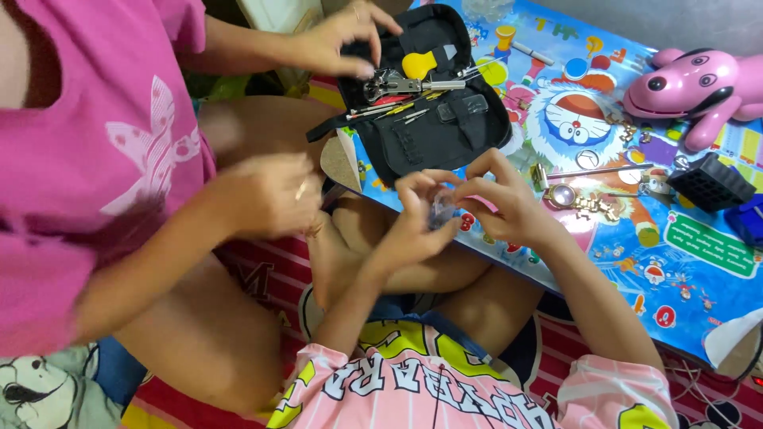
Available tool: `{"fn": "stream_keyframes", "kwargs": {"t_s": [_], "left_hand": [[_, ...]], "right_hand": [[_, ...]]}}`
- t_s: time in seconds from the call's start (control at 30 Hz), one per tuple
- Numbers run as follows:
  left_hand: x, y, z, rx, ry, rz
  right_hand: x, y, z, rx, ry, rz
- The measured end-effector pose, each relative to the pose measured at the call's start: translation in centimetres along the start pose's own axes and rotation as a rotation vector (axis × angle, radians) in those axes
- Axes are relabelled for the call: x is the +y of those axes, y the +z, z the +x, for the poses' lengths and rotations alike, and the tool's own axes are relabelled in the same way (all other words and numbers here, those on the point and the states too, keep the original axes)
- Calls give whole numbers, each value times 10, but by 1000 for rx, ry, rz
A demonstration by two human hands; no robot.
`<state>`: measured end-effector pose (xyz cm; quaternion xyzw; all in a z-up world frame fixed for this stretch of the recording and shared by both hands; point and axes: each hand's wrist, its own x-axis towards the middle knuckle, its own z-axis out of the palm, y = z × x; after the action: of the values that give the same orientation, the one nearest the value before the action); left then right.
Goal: Using a specialized repair kit to remove pins and adjust the length of a metal watch band.
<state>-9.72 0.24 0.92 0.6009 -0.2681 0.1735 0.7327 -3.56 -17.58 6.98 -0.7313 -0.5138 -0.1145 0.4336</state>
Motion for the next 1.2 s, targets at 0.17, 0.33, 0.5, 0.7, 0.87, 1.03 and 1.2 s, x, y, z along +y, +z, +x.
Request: {"fn": "stream_keyframes", "kwargs": {"t_s": [0.17,0.33,0.5,0.7,0.87,1.03,1.2], "left_hand": [[-15,-40,0,-108,-291,-502],[-6,-50,19,-12,-362,-508],[18,-63,38,91,-253,-376],[26,-76,28,110,-261,-384],[14,-76,39,66,-222,-117],[32,-69,47,-29,-296,-29],[43,-58,52,-24,-277,66]], "right_hand": [[-1,-5,5,27,-10,31],[2,-6,18,75,-33,0],[48,-45,30,154,78,62],[73,-110,65,-518,752,-884],[128,-104,51,-568,872,-968],[120,-99,66,-476,732,-738],[133,-92,55,-409,529,-858]]}}
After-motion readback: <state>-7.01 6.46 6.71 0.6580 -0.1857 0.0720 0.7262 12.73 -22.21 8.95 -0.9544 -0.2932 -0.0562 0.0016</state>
